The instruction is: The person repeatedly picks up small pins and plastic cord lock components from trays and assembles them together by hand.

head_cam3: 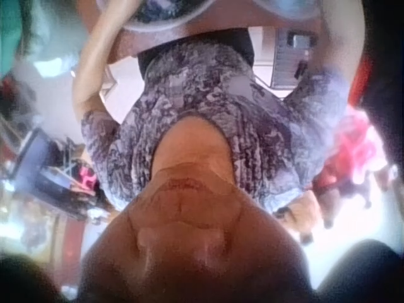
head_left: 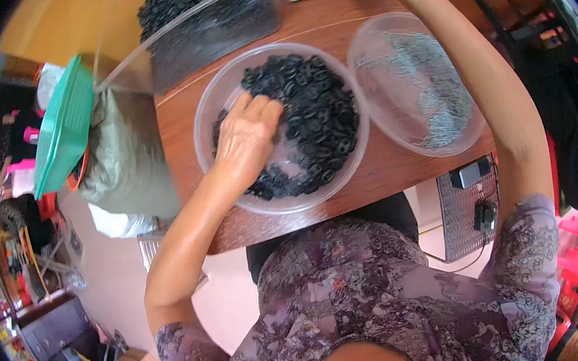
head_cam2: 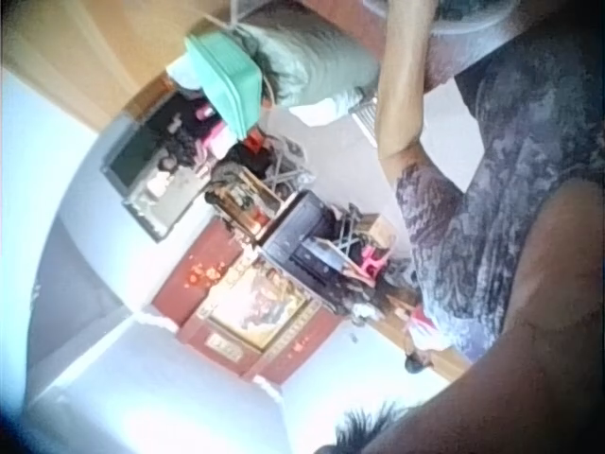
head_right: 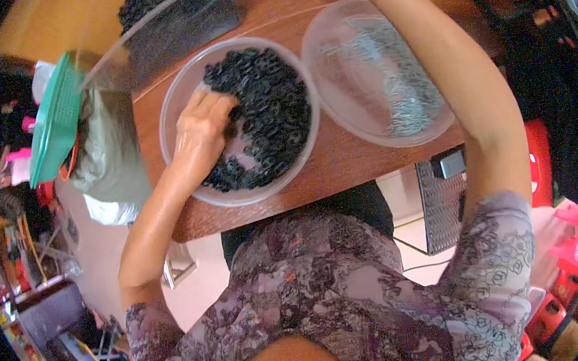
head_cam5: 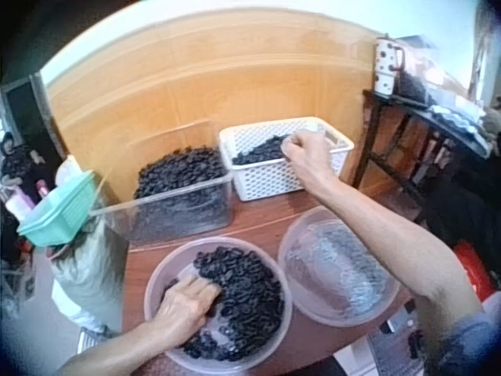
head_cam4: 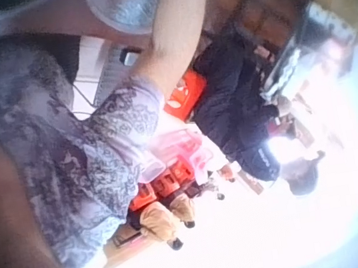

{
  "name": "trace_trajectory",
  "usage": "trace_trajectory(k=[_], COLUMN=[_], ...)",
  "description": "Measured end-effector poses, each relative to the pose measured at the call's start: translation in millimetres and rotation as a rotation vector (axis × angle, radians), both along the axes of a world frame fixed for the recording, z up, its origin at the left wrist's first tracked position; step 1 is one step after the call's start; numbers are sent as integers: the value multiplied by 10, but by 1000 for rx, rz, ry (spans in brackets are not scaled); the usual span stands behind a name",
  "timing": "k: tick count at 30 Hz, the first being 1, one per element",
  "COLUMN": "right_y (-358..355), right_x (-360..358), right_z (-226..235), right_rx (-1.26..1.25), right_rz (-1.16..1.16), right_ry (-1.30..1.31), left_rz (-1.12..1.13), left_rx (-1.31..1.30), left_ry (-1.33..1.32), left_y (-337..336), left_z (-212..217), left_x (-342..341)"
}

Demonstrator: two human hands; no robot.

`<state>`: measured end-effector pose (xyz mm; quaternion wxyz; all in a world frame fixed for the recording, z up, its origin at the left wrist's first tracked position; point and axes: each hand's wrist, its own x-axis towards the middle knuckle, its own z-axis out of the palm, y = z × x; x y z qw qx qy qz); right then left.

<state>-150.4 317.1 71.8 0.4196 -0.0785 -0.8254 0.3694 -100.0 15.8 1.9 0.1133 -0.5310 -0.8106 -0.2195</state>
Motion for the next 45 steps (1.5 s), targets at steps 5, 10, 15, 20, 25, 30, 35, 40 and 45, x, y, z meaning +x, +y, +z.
trace_trajectory(k=[5, 10, 15, 20, 25, 30, 35, 40, 45], right_y=[352, 308, 222, -71, -290, -432, -548, -466, -707], right_x=[-527, -133, 775, 1350, 1446, 1409, 1357, 1333, 1550], right_z=[-101, -8, -187, -637, -738, -837, -816, -898, -564], right_rx=[322, 470, 240, 183, 318, 400, 598, 546, 265], right_rz=[-257, -237, 178, 276, 420, 483, 440, 427, 331], right_ry=[-119, -204, -323, -388, -450, -395, -408, -305, -390], left_rz=[-91, 20, 132, 69, 151, 233, 349, 375, 284], left_rx=[-41, -40, -50, -46, 149, 304, 437, 625, 815], left_ry=[11, -331, -337, 56, -619, -884, -1215, -1326, -1581], left_y=[-28, -55, -126, -60, -100, -217, -248, -195, -216], left_z=[13, 122, 240, 385, 449, 377, 331, 294, 262], left_x=[30, 22, 95, 232, 345, 464, 593, 643, 670])
